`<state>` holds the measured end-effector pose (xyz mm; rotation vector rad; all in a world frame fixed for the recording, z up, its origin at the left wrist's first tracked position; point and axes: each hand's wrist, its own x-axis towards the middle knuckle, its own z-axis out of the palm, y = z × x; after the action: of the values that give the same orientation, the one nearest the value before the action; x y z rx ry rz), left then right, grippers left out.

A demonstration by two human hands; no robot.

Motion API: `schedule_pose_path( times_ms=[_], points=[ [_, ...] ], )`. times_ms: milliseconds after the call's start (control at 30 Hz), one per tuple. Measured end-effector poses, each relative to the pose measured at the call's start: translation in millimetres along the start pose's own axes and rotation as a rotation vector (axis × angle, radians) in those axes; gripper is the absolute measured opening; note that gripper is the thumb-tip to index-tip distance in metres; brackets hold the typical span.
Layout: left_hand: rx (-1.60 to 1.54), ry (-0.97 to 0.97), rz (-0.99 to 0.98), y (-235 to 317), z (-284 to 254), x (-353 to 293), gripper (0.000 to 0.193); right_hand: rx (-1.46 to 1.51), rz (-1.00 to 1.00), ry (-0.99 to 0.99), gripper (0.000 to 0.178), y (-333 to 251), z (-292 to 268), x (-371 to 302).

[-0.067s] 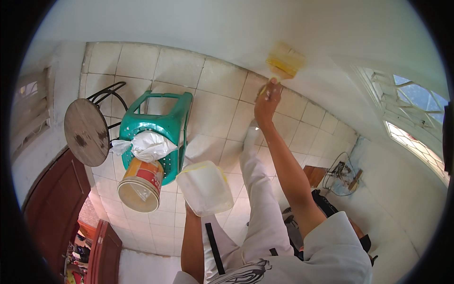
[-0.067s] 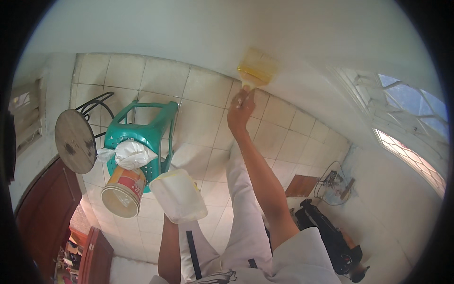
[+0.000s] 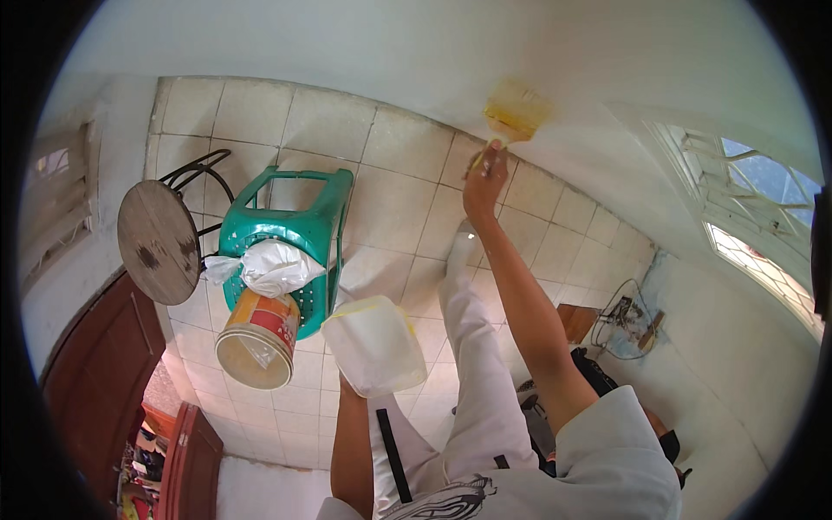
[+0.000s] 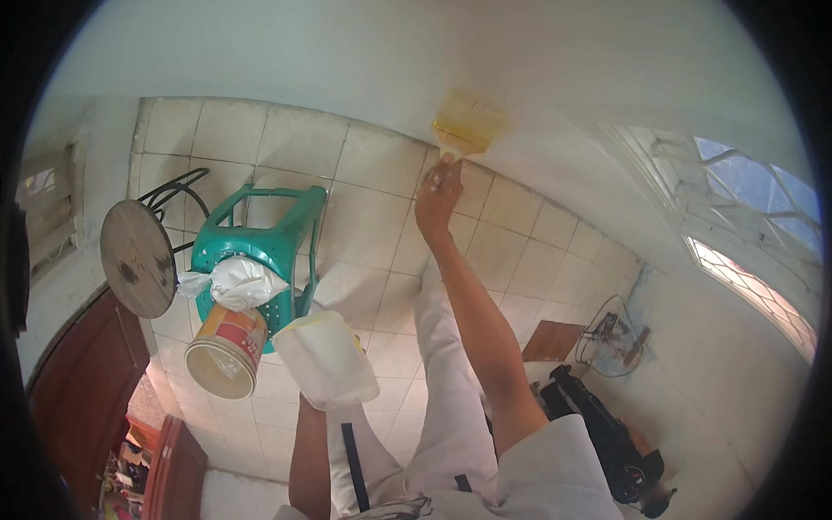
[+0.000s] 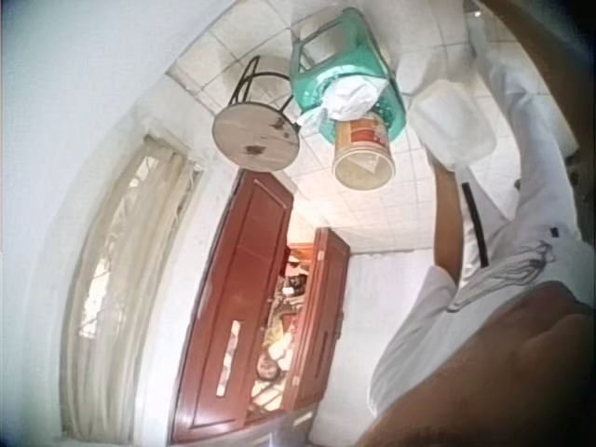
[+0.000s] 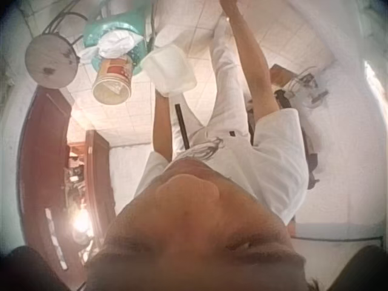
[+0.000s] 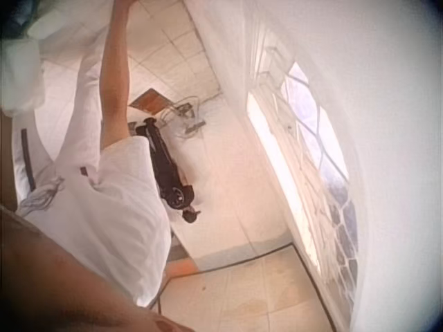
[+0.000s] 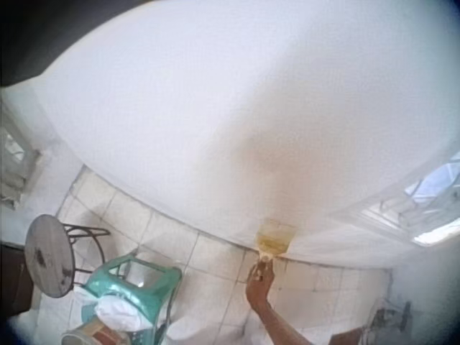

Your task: The person paints the ceiling and the upper corner of a wall using a brush dipped in a container of white paint.

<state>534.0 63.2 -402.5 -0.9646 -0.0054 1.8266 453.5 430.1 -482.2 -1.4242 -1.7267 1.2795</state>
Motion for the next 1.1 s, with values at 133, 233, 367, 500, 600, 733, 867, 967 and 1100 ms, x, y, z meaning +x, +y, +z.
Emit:
schedule_pose_path(
  times_ms=[133,233,367,500,600,733,867,967,1100],
  points=[
    [0.021,0.019,-0.017,10.6,-11.7,0.3,0.073,-0.267,0.093,0.009,0.045,140.1,30.8,55.9],
    [0.006,0.054,0.046,11.9,-33.3,-12.1,0.073,-0.266,0.478,-0.177,0.045,132.0,66.5,45.3],
    [0.002,0.072,0.030,12.2,-41.2,-8.4,0.073,-0.275,0.570,-0.180,0.040,165.4,64.0,69.5],
    [-0.008,0.076,0.032,6.7,-36.0,-7.3,0.074,-0.042,0.582,-0.157,0.042,140.4,50.0,67.5],
    [-0.004,0.051,0.020,2.8,-20.6,-5.2,0.074,0.038,0.471,-0.168,0.042,72.6,23.0,48.6],
    [0.003,0.022,0.003,0.4,-3.0,-1.0,0.074,0.073,0.307,-0.108,0.043,-28.0,-11.1,1.1],
    [0.016,0.005,-0.003,0.8,8.3,1.1,0.074,0.027,0.041,0.008,0.045,-65.6,-18.6,-27.3],
    [0.023,0.011,-0.006,2.5,8.4,-0.6,0.075,0.109,-0.013,0.039,0.045,-51.0,-1.0,-20.0],
    [0.038,0.027,0.004,6.5,-3.2,-3.1,0.075,-0.168,-0.100,0.071,0.045,25.3,38.4,14.5]
  ],
)
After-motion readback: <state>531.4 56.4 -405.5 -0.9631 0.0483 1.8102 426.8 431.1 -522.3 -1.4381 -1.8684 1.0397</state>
